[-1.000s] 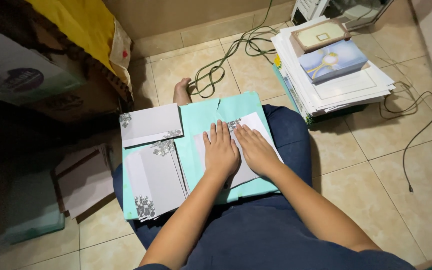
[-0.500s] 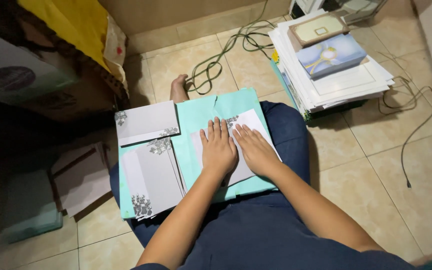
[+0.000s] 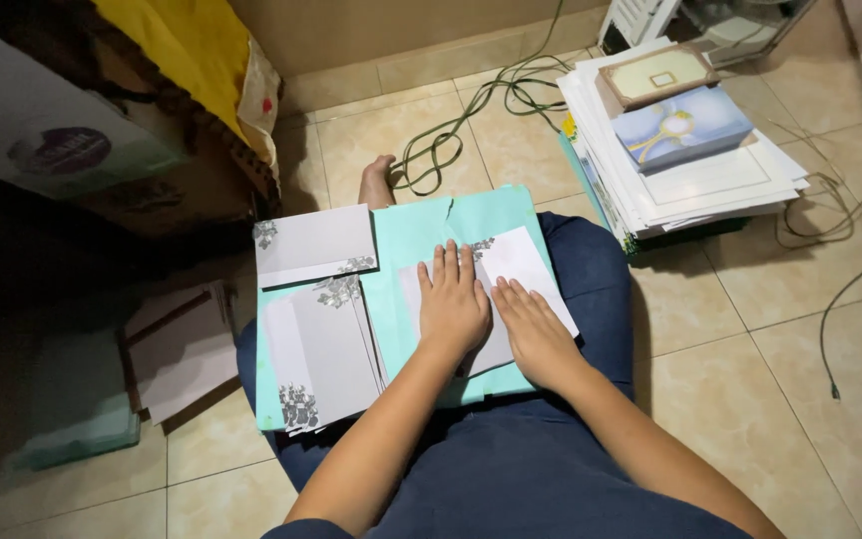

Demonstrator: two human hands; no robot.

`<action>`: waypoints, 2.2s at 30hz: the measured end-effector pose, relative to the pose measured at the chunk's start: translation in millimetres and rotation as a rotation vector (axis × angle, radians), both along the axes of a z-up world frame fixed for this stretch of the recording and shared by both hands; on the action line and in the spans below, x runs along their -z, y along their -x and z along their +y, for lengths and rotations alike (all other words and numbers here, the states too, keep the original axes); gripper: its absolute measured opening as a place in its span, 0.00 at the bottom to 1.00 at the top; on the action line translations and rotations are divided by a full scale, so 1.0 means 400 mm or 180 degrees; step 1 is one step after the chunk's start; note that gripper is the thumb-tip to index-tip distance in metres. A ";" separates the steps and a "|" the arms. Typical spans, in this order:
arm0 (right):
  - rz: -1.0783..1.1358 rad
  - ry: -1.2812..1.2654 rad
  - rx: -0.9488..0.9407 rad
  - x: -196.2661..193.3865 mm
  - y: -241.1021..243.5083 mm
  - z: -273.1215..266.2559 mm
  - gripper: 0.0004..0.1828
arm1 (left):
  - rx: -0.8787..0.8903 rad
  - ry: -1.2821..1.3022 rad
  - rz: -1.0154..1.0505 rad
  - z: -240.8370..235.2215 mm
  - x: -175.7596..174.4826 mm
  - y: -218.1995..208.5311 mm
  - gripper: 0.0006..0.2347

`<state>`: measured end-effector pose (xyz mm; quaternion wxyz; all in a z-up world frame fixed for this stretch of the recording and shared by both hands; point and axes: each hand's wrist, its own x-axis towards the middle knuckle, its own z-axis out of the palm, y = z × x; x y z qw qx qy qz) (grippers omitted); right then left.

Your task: Manually assembling paper invitations by folding inserts and placing them into decorative folders.

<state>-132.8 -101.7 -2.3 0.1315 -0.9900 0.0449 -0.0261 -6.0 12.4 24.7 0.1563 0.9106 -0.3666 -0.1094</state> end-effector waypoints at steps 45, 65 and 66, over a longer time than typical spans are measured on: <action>-0.0634 -0.0471 0.0138 0.008 -0.189 -0.078 0.26 | 0.2014 0.0724 -0.0650 0.200 0.046 0.094 0.32; 0.0101 -0.0437 0.1817 -0.035 0.003 -0.092 0.46 | 0.0672 0.1724 -0.1262 0.439 0.003 0.017 0.20; 0.0127 -0.0443 0.1830 -0.038 0.002 -0.094 0.46 | 0.0655 0.1992 -0.1285 0.391 0.001 0.012 0.18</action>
